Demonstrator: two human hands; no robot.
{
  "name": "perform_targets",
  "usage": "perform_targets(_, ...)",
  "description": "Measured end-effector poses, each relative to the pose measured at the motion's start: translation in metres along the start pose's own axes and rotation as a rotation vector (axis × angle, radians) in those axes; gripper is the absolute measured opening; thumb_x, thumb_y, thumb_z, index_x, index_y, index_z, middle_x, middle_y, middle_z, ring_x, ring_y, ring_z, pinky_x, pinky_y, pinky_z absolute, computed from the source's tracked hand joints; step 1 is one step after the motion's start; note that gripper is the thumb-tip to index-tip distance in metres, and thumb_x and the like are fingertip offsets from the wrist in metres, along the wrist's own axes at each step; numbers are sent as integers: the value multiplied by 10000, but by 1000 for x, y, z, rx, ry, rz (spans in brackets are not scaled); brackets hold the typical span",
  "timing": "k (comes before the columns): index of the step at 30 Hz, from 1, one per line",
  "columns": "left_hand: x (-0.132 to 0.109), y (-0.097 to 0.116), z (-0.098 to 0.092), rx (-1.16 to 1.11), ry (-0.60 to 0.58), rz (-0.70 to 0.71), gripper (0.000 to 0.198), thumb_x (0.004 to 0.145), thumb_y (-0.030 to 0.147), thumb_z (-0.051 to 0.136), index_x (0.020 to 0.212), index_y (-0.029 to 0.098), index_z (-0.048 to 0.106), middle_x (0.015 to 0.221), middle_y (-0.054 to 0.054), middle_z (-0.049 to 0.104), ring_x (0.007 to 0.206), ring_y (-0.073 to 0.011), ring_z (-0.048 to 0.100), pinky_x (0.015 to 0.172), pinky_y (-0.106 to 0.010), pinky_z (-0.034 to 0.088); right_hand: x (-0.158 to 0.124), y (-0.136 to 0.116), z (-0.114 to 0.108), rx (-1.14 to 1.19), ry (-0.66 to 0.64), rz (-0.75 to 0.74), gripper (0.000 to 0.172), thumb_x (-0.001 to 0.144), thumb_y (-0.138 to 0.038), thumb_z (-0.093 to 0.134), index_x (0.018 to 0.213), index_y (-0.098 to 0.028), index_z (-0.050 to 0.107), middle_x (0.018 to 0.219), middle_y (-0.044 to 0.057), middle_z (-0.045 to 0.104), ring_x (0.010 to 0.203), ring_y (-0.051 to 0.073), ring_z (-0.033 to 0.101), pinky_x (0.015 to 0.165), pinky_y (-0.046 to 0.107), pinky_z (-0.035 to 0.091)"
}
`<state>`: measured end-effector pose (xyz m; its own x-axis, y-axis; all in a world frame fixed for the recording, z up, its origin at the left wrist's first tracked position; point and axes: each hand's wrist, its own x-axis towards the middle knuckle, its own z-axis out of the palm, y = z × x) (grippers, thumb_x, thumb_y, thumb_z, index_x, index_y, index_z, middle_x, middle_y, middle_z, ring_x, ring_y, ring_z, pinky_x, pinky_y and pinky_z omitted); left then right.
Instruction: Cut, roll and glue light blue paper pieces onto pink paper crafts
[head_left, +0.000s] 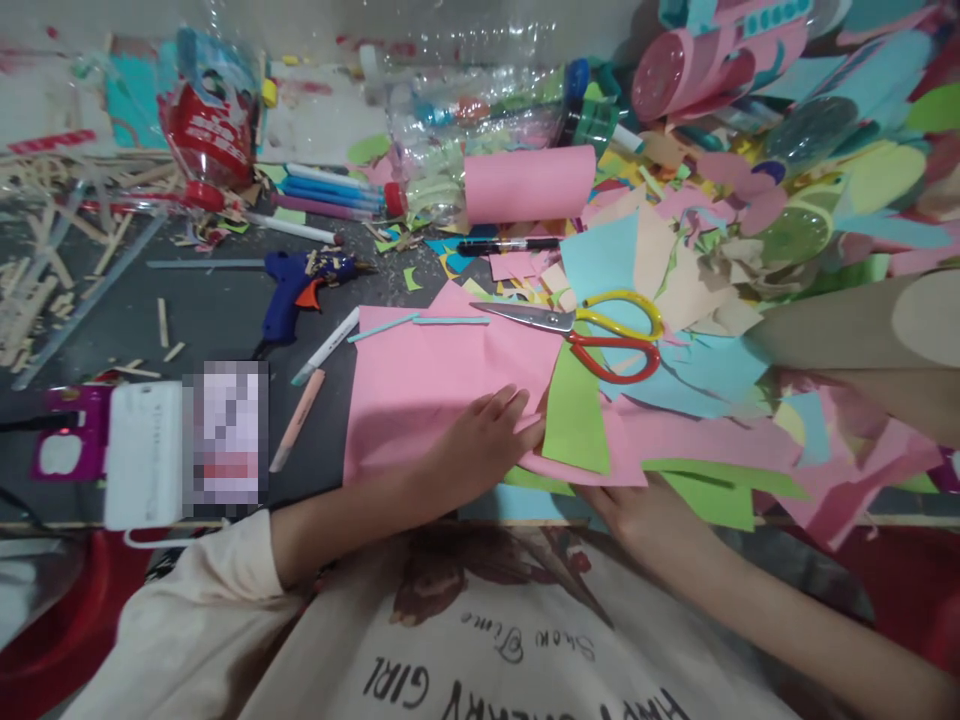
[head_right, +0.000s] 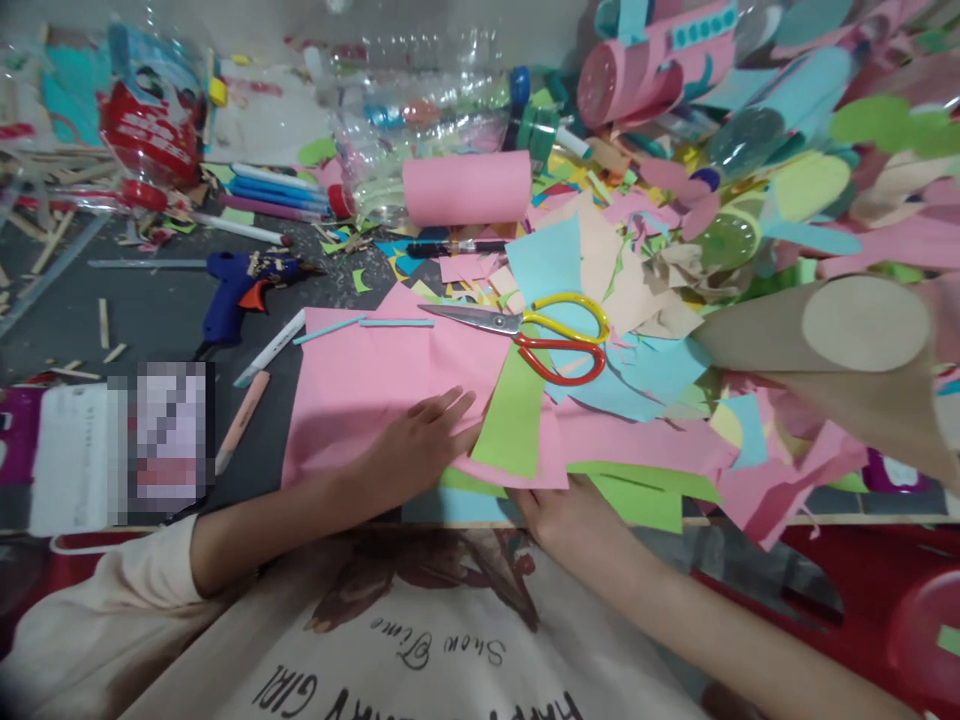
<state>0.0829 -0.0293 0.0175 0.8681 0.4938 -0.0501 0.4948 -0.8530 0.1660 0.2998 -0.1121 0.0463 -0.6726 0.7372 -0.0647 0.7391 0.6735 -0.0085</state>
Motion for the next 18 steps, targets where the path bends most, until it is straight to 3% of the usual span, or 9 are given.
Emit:
perform_targets(3,2,-1,-4,16,-13,-40,439,949,102,450,1370,208,521,1356,-113,614,1281,-201,561,1020,-303,433,-4,-4,-4,16,55,7,480,743,46,429,1153,-73,650,1054,166,750,981,293,689,760,405,590)
perform_targets(6,3,-4,-7,32,-22,-28,405,969,113,419,1333,229,554,1350,-93,623,1272,-201,570,1030,-321,441,-9,-6,-16,51,19,-15,399,828,-29,458,1175,-99,642,1111,169,733,1065,298,669,878,463,568)
perform_targets(9,2,-4,-7,38,-16,-11,375,967,107,419,1277,225,594,1364,-88,614,1282,-201,564,1040,-322,441,-12,-3,-37,49,13,-70,327,895,-97,427,1100,-129,680,1096,150,753,1016,261,701,847,421,590)
perform_targets(14,-1,-1,-3,41,24,-20,371,962,125,412,1250,231,621,1361,-101,613,1273,-230,568,1049,-352,432,-16,4,-72,64,12,-172,436,885,-62,346,1050,-191,728,1069,46,788,932,174,744,707,279,624)
perform_targets(16,-2,-1,-2,21,36,-27,378,955,135,420,1269,222,611,1356,-105,614,1278,-232,558,1058,-352,417,-26,4,-80,84,26,-225,457,858,-76,350,1021,-234,746,1038,11,796,883,172,751,642,280,633)
perform_targets(18,-3,0,0,-19,33,-34,382,943,167,454,1298,199,590,1369,-119,601,1300,-240,534,1076,-359,397,-44,3,-86,99,18,-256,470,827,-80,400,1076,-288,740,1082,-27,784,890,170,746,667,277,646)
